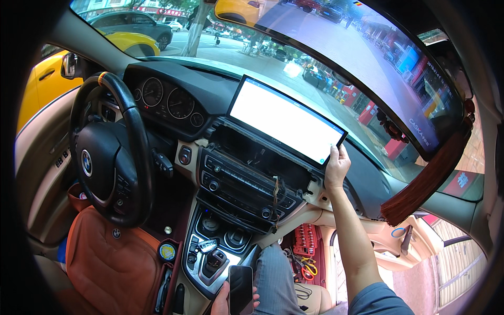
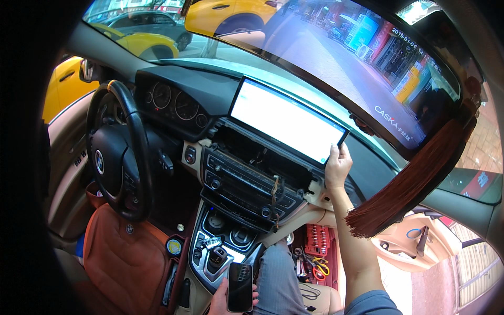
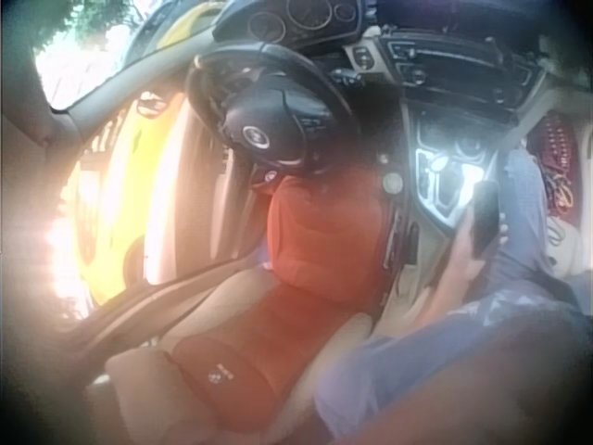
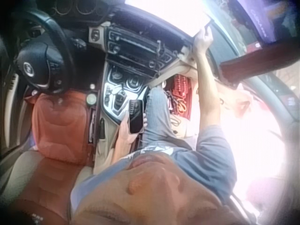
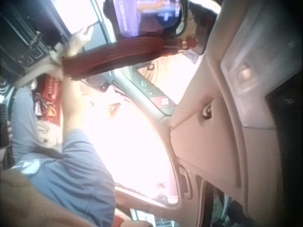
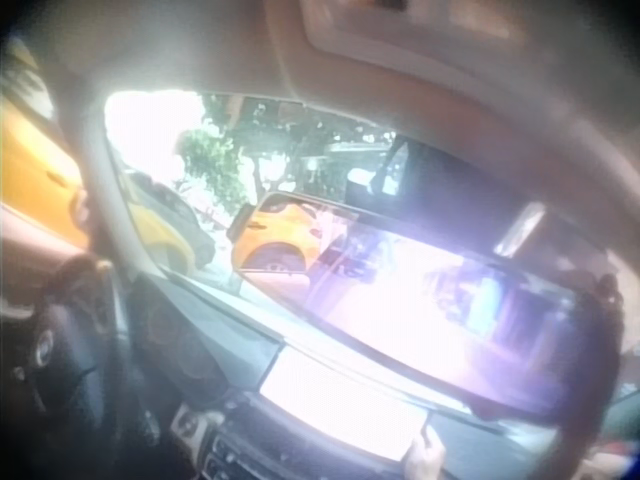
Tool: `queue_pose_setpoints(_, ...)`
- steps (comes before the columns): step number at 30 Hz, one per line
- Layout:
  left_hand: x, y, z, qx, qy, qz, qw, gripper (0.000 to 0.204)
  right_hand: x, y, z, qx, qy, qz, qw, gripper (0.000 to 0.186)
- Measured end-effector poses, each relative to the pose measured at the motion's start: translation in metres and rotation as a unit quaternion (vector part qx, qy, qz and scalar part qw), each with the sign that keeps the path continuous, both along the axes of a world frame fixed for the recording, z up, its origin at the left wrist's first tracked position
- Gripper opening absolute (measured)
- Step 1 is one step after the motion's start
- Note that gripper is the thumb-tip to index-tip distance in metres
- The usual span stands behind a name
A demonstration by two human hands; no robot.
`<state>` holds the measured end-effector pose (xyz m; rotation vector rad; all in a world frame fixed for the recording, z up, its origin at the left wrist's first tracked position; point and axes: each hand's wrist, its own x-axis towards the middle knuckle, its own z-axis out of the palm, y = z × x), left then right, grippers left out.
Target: The person installs a new infotainment screen into a BMW dashboard. They align the screen in the dashboard opening, press it into place, and then reach behind the dashboard to connect wiring. The screen powers on and displays a startup interface.
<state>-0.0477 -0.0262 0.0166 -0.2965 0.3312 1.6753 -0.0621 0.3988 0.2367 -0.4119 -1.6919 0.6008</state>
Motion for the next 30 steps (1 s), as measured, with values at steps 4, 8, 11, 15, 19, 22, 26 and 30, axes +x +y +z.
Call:
queue_pose_setpoints(4, 0.000, 0.000, -0.001, 0.005, -0.011, 0.001, 1.000, 0.065, -0.002, 0.001, -0.002, 0.000, 0.007, 0.003, 1.000, 0.024)
queue_pose_setpoints(8, 0.001, 0.000, -0.001, -0.007, -0.011, -0.002, 1.000, 0.067, 0.001, 0.003, 0.000, -0.011, -0.001, -0.009, 1.000, 0.023)
queue_pose_setpoints(11, 0.001, 0.001, 0.000, -0.008, -0.012, -0.002, 1.000, 0.067, 0.002, 0.003, 0.000, 0.017, 0.009, 0.005, 1.000, 0.023)
queue_pose_setpoints(15, 0.000, 0.001, 0.000, -0.010, -0.013, -0.002, 1.000, 0.067, 0.003, 0.006, -0.002, 0.004, 0.004, -0.007, 1.000, 0.024)
queue_pose_setpoints(19, 0.000, 0.001, 0.000, -0.005, -0.020, -0.005, 1.000, 0.067, 0.002, 0.004, 0.000, -0.008, 0.011, 0.006, 1.000, 0.029)
queue_pose_setpoints(22, 0.000, 0.000, 0.000, -0.011, -0.021, 0.002, 1.000, 0.066, -0.006, -0.011, 0.006, 0.155, 0.009, -0.179, 0.972, 0.042)
queue_pose_setpoints(26, 0.001, 0.000, -0.001, 0.007, -0.015, 0.008, 1.000, 0.064, -0.018, -0.051, 0.018, 0.366, -0.169, -0.314, 0.859, 0.062)
queue_pose_setpoints(30, 0.001, 0.000, 0.002, -0.002, -0.017, 0.003, 1.000, 0.063, -0.058, -0.078, 0.026, 0.411, -0.281, -0.260, 0.827, 0.065)
